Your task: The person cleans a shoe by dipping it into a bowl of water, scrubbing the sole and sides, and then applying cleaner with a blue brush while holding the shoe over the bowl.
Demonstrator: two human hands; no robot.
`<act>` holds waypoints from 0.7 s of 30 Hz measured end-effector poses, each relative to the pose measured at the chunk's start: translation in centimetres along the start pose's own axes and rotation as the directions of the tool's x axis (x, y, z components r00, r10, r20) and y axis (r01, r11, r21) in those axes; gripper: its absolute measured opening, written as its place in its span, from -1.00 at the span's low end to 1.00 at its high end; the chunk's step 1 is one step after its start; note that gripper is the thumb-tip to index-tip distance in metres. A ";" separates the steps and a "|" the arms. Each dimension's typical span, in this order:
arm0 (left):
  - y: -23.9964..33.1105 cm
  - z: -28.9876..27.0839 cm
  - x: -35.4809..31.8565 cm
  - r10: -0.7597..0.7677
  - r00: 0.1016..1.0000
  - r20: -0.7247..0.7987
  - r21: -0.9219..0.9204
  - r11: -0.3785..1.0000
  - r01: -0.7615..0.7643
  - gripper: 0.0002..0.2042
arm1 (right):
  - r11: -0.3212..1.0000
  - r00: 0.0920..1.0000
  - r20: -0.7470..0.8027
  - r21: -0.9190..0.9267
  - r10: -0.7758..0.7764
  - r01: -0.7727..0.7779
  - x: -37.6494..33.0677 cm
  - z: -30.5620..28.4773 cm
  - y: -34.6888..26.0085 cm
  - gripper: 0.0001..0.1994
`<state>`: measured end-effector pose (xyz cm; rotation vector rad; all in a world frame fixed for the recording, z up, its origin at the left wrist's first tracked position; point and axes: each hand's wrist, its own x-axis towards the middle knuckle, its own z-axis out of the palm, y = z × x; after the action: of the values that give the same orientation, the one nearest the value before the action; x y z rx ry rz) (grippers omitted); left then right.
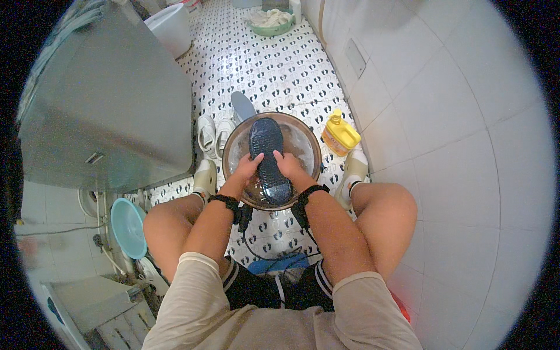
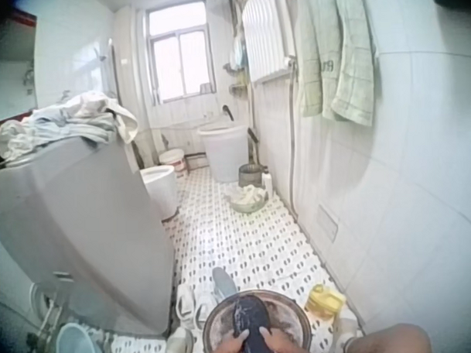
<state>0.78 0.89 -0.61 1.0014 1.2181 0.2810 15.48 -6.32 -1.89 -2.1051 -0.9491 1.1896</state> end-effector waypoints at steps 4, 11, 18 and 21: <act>-0.4 -0.1 0.9 -0.009 0.998 0.068 -0.073 0.997 0.014 -0.61 | 1.000 1.000 -0.030 0.008 0.000 0.000 1.1 0.6 1.1 -0.32; 1.3 0.8 -0.4 -0.130 0.986 0.105 0.012 0.992 0.129 -0.62 | 0.999 1.000 0.006 0.049 0.010 -0.010 3.4 0.8 3.7 -0.30; 0.5 -0.4 -0.1 -0.115 0.991 0.071 -0.039 0.992 0.118 -0.64 | 0.993 0.999 0.029 0.120 -0.016 0.012 1.0 1.0 1.0 -0.34; -0.2 -0.8 0.8 -0.073 0.995 0.074 -0.071 0.994 0.078 -0.64 | 0.986 0.998 -0.009 0.152 -0.062 0.062 0.7 1.1 0.8 -0.36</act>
<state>0.32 1.72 -1.28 0.8929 1.1695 0.2273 15.00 -6.18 -3.35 -1.9441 -0.8865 1.1871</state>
